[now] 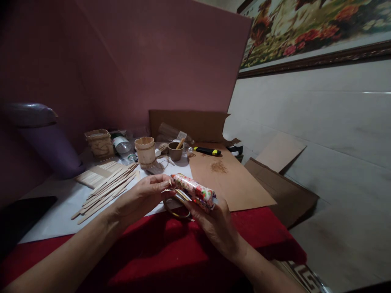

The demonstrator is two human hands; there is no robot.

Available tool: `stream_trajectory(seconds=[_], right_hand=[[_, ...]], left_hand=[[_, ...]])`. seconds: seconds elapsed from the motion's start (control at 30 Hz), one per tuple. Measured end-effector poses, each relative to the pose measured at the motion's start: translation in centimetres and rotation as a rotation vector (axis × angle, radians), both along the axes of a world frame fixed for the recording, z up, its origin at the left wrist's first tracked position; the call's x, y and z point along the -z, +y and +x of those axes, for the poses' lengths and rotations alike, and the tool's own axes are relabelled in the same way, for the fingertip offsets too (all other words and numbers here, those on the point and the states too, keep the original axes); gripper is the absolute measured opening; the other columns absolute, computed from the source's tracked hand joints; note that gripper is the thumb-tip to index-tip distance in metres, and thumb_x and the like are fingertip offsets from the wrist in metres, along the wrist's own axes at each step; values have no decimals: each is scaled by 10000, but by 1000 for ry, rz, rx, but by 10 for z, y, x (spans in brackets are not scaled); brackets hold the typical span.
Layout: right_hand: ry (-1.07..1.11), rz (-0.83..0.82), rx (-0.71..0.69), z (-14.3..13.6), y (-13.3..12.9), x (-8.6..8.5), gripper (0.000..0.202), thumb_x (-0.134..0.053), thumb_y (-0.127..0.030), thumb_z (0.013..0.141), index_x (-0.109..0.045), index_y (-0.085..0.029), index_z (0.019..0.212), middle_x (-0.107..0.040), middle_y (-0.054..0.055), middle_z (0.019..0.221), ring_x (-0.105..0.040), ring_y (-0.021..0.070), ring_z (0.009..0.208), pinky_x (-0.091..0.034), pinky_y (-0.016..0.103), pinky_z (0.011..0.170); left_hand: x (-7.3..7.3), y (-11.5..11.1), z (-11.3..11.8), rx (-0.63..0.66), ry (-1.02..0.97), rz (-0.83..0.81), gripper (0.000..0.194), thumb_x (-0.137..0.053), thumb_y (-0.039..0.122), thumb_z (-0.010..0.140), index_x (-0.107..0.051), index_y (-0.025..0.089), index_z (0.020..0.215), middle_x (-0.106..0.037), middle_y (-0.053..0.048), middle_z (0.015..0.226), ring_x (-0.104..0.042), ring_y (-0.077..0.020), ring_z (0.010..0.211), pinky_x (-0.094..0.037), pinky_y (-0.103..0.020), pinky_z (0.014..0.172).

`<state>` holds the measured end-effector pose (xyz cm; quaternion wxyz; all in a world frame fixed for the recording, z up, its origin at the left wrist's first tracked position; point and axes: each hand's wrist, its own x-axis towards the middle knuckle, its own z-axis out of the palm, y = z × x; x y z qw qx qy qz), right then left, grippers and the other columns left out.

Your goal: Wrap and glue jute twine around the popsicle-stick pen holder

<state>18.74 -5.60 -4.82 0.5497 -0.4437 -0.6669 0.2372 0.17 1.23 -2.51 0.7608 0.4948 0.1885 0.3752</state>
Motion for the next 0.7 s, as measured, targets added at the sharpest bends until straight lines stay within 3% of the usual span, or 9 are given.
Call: stream_trajectory(seconds=[0.7], right_hand=[[-11,-8,55,-1,-1,-2,194,-655,-276,812,-693,-204,988,-759,58,940,-728,238,817,-608,300,689]], left_hand=[[-3,-1,2,6,-6,-9,108,-709,238,729,-656,147,706,-640,-75,882,-557,-195,863,-359,-345,864]])
